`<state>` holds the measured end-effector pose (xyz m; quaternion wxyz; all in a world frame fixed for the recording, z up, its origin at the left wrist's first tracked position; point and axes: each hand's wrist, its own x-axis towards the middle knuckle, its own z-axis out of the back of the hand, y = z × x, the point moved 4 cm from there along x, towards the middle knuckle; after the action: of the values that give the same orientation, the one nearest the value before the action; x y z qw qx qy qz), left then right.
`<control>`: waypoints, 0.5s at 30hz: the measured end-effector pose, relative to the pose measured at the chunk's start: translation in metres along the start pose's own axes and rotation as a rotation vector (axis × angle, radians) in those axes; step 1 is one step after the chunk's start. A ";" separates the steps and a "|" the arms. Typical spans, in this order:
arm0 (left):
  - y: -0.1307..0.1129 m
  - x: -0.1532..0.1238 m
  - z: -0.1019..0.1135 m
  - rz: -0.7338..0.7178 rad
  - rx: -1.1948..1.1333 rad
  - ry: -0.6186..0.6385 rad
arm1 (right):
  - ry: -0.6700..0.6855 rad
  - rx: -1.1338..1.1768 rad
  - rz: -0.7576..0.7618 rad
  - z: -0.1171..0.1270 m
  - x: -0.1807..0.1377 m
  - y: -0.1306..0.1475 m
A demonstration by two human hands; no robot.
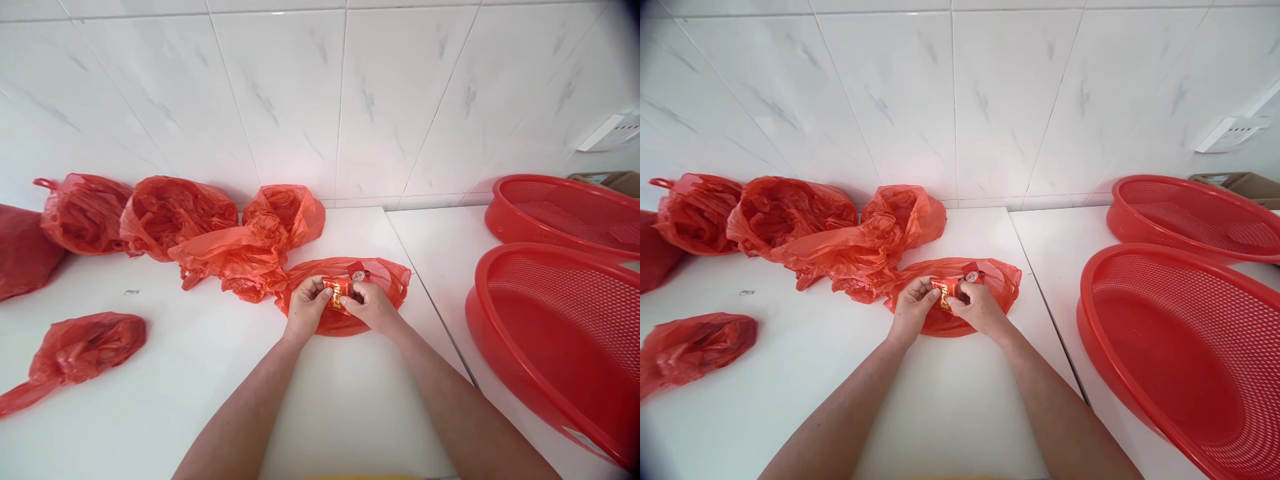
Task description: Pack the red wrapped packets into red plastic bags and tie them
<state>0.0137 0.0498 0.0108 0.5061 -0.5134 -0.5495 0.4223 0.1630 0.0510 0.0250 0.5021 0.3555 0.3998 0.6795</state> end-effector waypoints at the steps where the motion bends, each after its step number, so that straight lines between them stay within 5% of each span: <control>1: 0.000 0.001 0.002 -0.007 -0.020 -0.032 | 0.005 0.009 0.016 0.000 0.000 0.001; 8: 0.001 0.001 0.003 0.028 -0.150 -0.145 | -0.024 -0.098 0.023 0.005 0.003 -0.002; 15: -0.001 -0.001 0.001 0.047 -0.112 -0.029 | -0.022 0.005 0.009 0.005 0.003 -0.002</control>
<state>0.0128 0.0490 0.0117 0.4585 -0.5475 -0.5675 0.4100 0.1678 0.0551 0.0257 0.5024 0.3660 0.3942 0.6769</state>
